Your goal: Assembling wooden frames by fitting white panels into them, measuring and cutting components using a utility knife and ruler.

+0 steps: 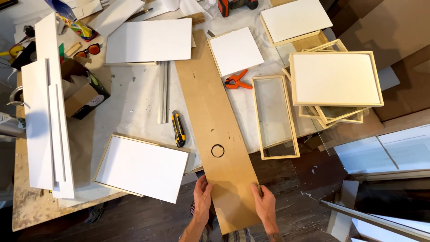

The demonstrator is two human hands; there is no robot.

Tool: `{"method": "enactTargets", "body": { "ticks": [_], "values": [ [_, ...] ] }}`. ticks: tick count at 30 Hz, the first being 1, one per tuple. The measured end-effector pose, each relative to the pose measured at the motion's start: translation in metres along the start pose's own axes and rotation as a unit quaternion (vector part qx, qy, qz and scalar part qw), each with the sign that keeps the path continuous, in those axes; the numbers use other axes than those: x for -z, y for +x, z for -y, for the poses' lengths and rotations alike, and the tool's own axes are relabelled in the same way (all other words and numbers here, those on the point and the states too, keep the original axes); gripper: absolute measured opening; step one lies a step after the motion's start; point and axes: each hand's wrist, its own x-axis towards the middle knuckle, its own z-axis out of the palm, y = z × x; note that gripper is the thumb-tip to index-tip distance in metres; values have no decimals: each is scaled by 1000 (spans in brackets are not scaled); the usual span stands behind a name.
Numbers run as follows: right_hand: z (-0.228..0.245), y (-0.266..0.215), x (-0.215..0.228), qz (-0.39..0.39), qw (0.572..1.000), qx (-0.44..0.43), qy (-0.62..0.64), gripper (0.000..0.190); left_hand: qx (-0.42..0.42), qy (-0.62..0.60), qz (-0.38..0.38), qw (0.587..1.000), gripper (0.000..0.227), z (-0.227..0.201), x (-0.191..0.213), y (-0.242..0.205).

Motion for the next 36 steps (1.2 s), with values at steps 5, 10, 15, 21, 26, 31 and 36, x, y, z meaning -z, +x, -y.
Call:
{"method": "enactTargets", "body": {
  "ticks": [5,10,15,21,26,31,36],
  "values": [
    [13,21,-8,-12,999,38,-7,53,36,64,-13,997,69,15,3,1],
    [14,25,-9,-16,998,57,-22,56,45,52,11,998,77,17,2,-7],
    [28,30,-13,-28,997,69,-24,57,30,21,-12,999,58,17,-6,5],
    [58,45,-10,-11,998,47,-28,49,-44,-17,-8,999,67,16,-10,24],
    [41,39,0,31,999,1,-13,52,-16,20,-16,1000,61,9,-7,7],
    [15,39,-5,18,998,66,0,42,-36,-34,-16,999,61,23,-8,19],
    [21,48,-14,0,998,51,23,42,-45,-36,-32,998,55,19,-17,27]
  ]
}}
